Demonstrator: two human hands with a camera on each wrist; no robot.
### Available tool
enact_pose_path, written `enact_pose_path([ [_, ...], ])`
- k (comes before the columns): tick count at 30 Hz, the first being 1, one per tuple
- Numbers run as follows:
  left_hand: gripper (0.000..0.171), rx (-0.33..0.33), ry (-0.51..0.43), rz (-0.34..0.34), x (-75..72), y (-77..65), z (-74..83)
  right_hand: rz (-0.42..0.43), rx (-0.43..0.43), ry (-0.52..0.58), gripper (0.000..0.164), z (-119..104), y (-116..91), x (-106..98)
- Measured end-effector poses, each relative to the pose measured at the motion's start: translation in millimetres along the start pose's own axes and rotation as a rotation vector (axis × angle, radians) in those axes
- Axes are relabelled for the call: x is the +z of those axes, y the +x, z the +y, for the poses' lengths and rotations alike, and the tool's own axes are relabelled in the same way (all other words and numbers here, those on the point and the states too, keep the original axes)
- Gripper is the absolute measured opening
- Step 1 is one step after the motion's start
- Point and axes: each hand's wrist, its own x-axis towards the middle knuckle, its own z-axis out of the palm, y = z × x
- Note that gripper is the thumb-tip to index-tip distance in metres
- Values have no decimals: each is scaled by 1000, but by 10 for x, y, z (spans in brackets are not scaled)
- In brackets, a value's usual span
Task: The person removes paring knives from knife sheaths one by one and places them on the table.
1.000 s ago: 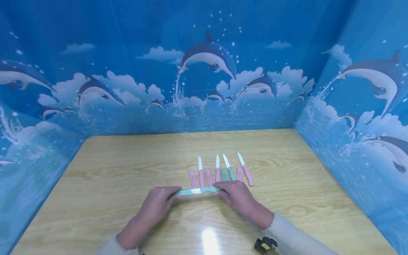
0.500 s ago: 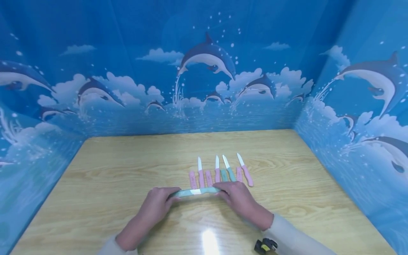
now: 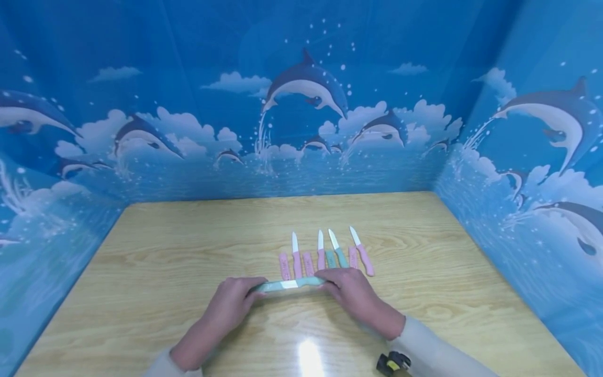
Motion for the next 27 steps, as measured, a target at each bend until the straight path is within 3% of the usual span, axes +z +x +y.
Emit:
enact_pose_path([
  [10,25,34,-9,17,1,-11,-15,3,-2,-19,24,4,-11,-3],
  [27,25,9,3,16,-14,-22,9,5,24,-17,22,2,-30,-13],
])
